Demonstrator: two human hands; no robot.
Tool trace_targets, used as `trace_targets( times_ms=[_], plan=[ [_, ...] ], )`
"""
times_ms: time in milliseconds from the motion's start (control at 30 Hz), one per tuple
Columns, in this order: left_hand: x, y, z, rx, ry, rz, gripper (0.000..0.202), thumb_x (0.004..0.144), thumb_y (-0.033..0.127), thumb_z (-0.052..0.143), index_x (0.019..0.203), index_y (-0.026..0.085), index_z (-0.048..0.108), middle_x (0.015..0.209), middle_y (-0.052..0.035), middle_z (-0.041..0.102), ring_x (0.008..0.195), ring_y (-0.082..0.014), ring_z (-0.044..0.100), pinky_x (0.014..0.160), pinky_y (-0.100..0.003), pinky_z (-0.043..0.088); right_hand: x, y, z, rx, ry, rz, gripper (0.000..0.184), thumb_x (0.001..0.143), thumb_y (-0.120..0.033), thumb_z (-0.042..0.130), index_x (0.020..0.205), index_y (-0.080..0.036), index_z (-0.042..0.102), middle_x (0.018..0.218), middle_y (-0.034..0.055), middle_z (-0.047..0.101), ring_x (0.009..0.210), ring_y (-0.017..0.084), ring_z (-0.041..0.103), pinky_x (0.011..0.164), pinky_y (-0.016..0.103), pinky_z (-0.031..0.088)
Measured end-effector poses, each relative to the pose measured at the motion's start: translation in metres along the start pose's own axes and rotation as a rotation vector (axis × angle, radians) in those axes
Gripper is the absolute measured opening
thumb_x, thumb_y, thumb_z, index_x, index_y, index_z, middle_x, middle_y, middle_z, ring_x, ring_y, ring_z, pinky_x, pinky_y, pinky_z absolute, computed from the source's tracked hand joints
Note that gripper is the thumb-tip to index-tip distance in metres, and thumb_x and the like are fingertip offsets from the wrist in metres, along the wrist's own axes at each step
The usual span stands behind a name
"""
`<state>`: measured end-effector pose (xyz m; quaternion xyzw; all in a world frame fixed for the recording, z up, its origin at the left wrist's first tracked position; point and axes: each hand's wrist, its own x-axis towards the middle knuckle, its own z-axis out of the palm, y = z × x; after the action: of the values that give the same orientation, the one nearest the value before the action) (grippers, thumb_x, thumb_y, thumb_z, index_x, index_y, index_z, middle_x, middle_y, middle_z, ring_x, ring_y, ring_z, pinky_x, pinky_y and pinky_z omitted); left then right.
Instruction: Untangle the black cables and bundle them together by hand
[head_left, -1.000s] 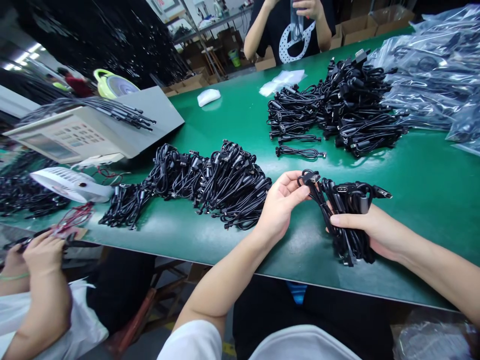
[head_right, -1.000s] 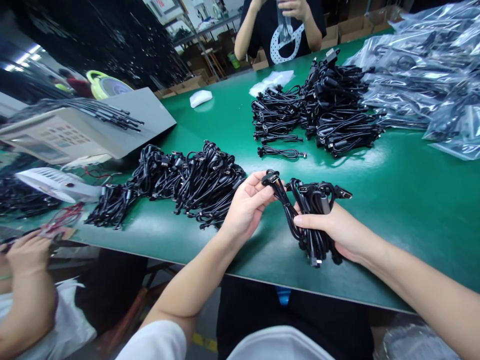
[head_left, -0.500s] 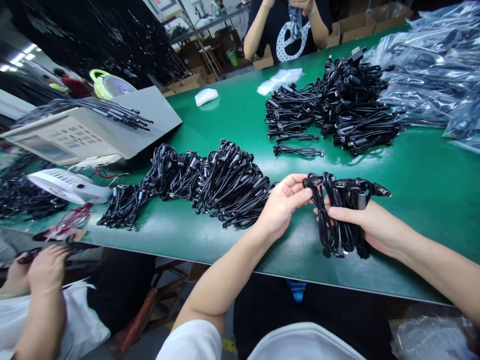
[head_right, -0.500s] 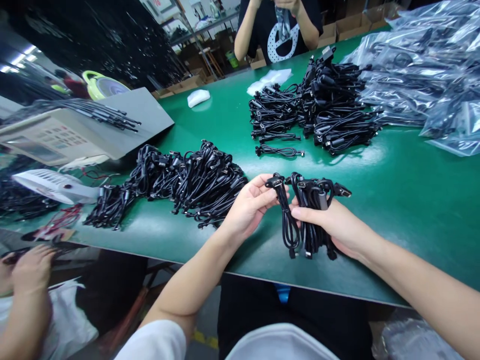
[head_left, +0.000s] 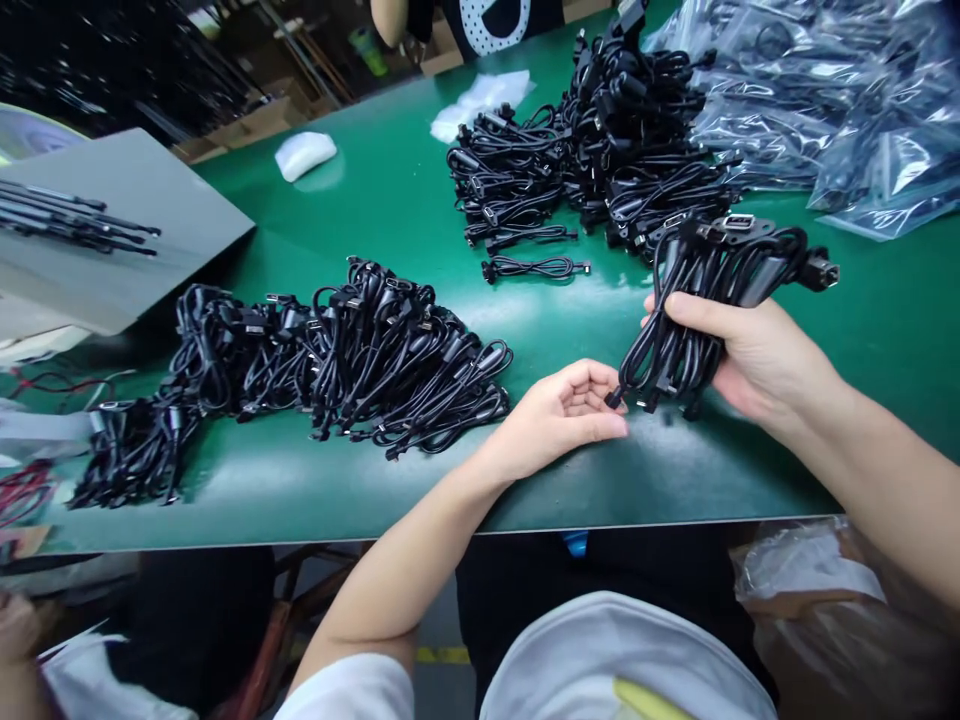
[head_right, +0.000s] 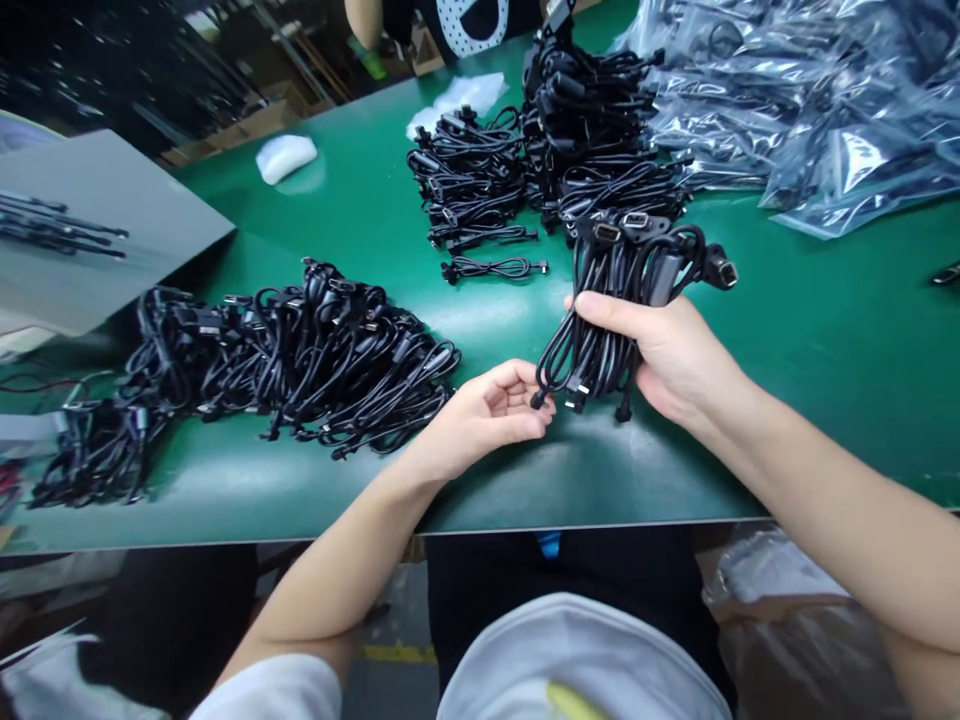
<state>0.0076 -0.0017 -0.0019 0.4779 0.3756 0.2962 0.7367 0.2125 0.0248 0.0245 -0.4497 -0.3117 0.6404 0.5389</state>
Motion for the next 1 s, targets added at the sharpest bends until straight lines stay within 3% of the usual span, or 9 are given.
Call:
trace_targets(
  times_ms=[167, 333, 733, 900, 1000],
  plan=[
    [0.0018, -0.0024, 0.0035, 0.001, 0.033, -0.002, 0.025, 0.078, 0.032, 0.08, 0.094, 0.015, 0.07, 0.086, -0.0033, 0.069, 0.072, -0.0102, 0.061, 0.074, -0.026, 0.05, 0.0016, -0.0033, -0.0004, 0.018, 0.044, -0.022, 0.025, 0.067, -0.02, 0.087, 0.084, -0.019, 0.069, 0.087, -0.0015, 0.07, 0.081, 0.015, 0.065, 0.075, 0.03, 0.059],
    [0.001, 0.0, 0.0035, -0.001, -0.005, 0.009, 0.034, 0.089, 0.044, 0.067, 0.102, 0.013, 0.074, 0.081, -0.0056, 0.069, 0.071, -0.0125, 0.063, 0.073, -0.027, 0.051, 0.0006, -0.0014, 0.0007, 0.017, 0.102, -0.016, 0.023, 0.068, -0.02, 0.086, 0.082, -0.019, 0.068, 0.085, -0.0018, 0.068, 0.077, 0.015, 0.063, 0.074, 0.031, 0.059],
    [0.0007, -0.0003, 0.0029, -0.063, -0.023, -0.019, 0.037, 0.088, 0.047, 0.067, 0.1, 0.013, 0.074, 0.079, -0.0055, 0.068, 0.07, -0.0118, 0.062, 0.07, -0.025, 0.048, 0.0022, 0.0007, -0.0014, 0.051, 0.111, 0.044, 0.02, 0.07, -0.018, 0.086, 0.083, -0.017, 0.071, 0.084, -0.0003, 0.068, 0.074, 0.015, 0.065, 0.065, 0.029, 0.061],
    [-0.0003, 0.0002, 0.0053, 0.046, -0.029, 0.019, 0.039, 0.091, 0.049, 0.062, 0.101, 0.013, 0.069, 0.081, -0.0053, 0.066, 0.073, -0.013, 0.061, 0.074, -0.027, 0.049, 0.0044, 0.0006, -0.0027, 0.059, 0.147, 0.086, 0.02, 0.067, -0.017, 0.086, 0.081, -0.017, 0.073, 0.085, 0.001, 0.071, 0.073, 0.016, 0.066, 0.066, 0.027, 0.061],
    [-0.0023, 0.0008, 0.0079, 0.197, 0.056, 0.089, 0.034, 0.095, 0.045, 0.056, 0.112, 0.016, 0.063, 0.092, -0.0052, 0.065, 0.08, -0.0139, 0.061, 0.08, -0.029, 0.049, 0.008, 0.0006, -0.0074, 0.019, 0.158, 0.149, 0.015, 0.069, -0.021, 0.084, 0.082, -0.02, 0.076, 0.09, 0.0031, 0.074, 0.078, 0.018, 0.069, 0.07, 0.027, 0.063]
  ],
)
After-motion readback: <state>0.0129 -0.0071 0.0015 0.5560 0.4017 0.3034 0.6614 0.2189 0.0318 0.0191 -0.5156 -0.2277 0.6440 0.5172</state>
